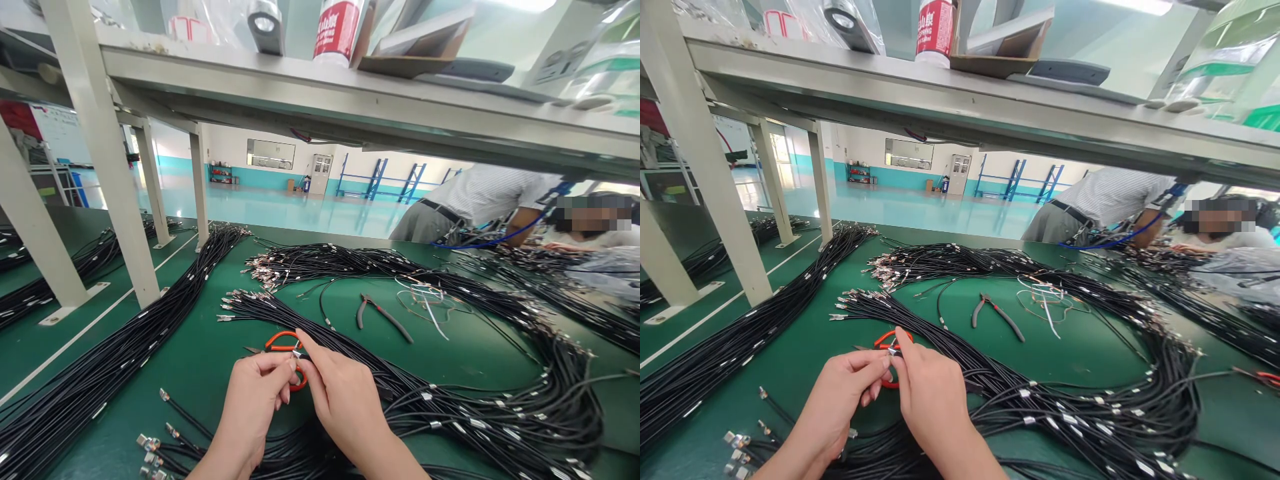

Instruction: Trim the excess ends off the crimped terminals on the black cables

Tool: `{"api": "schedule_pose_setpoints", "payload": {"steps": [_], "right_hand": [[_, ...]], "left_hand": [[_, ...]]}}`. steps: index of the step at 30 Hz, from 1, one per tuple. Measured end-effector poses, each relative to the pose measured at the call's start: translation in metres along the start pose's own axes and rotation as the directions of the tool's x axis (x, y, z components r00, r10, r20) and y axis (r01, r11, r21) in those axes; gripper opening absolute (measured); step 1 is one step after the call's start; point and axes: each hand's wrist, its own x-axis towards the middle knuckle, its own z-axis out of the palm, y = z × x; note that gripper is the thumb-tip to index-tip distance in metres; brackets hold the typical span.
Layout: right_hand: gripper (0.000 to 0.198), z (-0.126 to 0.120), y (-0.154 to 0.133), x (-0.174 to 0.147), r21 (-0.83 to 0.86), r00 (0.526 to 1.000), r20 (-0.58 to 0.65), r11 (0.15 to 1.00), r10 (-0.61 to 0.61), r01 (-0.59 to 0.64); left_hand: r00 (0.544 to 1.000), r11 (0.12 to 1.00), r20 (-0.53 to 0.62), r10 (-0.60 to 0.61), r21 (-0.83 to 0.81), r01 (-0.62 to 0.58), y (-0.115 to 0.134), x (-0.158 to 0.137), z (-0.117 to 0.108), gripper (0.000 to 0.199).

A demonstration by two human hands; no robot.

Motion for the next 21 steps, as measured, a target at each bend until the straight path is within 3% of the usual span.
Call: {"api": "schedule_pose_setpoints", "payload": {"steps": [12,21], "right_hand": [[0.039,-0.0048,-0.0007,-0.0006,-0.015,0.997,0.078,1.000,0.006,-0.005],[0.037,-0.0062,-0.0040,0.0000,-0.045,0.998,0.066,0.999,0.021,-0.018]], "left_hand": [[0.999,0.999,-0.034,0.024,0.026,-0.023,-0.0005,-0.0011,0.0010,0.021],[0.998,0.999,-0.050,0.034,0.032,-0.032,0.0001,-0.0025,0.0017,0.020]]}}
